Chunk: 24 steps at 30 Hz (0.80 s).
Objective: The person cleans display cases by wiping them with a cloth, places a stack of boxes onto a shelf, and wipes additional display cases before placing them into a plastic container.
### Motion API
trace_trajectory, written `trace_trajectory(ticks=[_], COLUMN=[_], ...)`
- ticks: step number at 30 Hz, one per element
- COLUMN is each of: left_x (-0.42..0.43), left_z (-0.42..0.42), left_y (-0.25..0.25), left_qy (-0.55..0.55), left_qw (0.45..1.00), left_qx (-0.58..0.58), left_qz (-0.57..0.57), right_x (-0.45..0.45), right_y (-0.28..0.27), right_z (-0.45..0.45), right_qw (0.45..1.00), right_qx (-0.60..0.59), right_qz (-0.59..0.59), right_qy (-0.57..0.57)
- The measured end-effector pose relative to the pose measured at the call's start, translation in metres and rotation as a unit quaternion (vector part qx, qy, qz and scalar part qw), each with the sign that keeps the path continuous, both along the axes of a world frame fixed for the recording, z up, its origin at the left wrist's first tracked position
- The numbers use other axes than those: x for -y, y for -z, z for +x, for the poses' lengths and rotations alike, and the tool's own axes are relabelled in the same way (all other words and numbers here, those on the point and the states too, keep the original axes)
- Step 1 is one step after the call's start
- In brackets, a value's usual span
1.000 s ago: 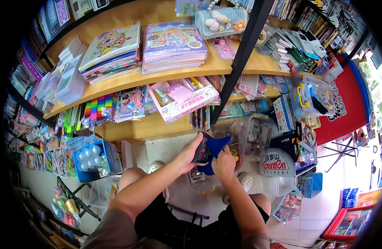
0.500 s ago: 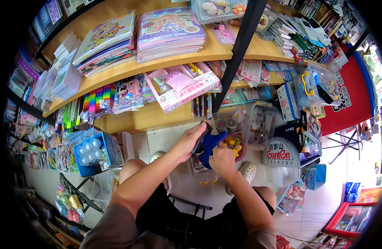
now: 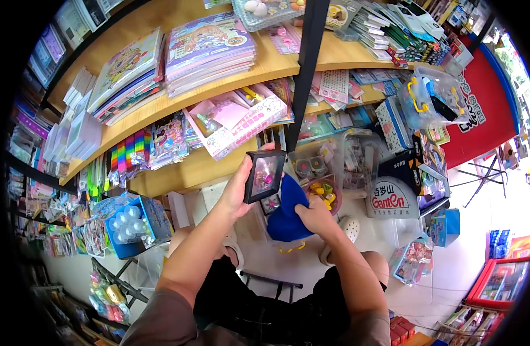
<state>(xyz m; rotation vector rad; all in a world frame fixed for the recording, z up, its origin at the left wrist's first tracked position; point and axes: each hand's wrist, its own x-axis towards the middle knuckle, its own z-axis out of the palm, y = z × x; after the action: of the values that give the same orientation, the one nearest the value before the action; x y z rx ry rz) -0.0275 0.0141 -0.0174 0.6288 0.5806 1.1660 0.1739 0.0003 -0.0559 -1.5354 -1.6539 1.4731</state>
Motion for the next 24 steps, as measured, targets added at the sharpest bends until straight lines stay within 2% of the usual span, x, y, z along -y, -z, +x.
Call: trace_trajectory(ticks=[1,2,5,8,11,15,18,19,22,23,24], left_x=[0.000,0.002,0.001,0.000,0.000,0.002,0.005,0.008,0.010,0.010,0.009], left_z=[-0.002,-0.004,-0.006,-0.008,-0.007,-0.003,0.005,0.008,0.014,0.014,0.013], left_y=[0.001,0.003,-0.001,-0.001,-0.001,-0.002,0.000,-0.005,0.000,0.001,0.001], left_qy=[0.001,0.002,0.006,0.006,0.012,0.033,0.024,0.025,0.027,0.030,0.030], left_qw=[1.000,1.000,1.000,1.000,0.999,0.999,0.996,0.999,0.995,0.995,0.995], left_qx=[-0.009,-0.017,-0.016,-0.016,-0.025,-0.037,-0.079,-0.039,-0.096,-0.099,-0.095], left_qz=[0.007,0.012,0.021,0.024,0.025,0.021,0.029,0.007,0.023,0.014,0.007], right_x=[-0.001,-0.002,-0.001,-0.007,-0.012,-0.017,-0.019,-0.021,-0.028,-0.032,-0.035], right_y=[0.012,0.021,-0.018,-0.019,-0.027,-0.039,-0.037,-0.034,-0.039,-0.029,-0.018], right_z=[0.004,0.008,0.007,0.012,0.003,-0.011,-0.026,-0.030,-0.034,-0.033,-0.032], right_qw=[0.999,0.996,0.996,0.989,0.974,0.971,0.972,0.965,0.965,0.957,0.957], right_qx=[0.041,0.028,-0.012,-0.008,-0.058,-0.072,-0.029,-0.024,0.093,0.104,0.063], right_qz=[0.026,0.087,0.034,-0.051,0.198,0.220,0.222,0.251,0.217,0.242,0.253], right_qy=[-0.009,0.002,0.087,0.136,0.094,0.063,0.065,0.075,0.114,0.124,0.130])
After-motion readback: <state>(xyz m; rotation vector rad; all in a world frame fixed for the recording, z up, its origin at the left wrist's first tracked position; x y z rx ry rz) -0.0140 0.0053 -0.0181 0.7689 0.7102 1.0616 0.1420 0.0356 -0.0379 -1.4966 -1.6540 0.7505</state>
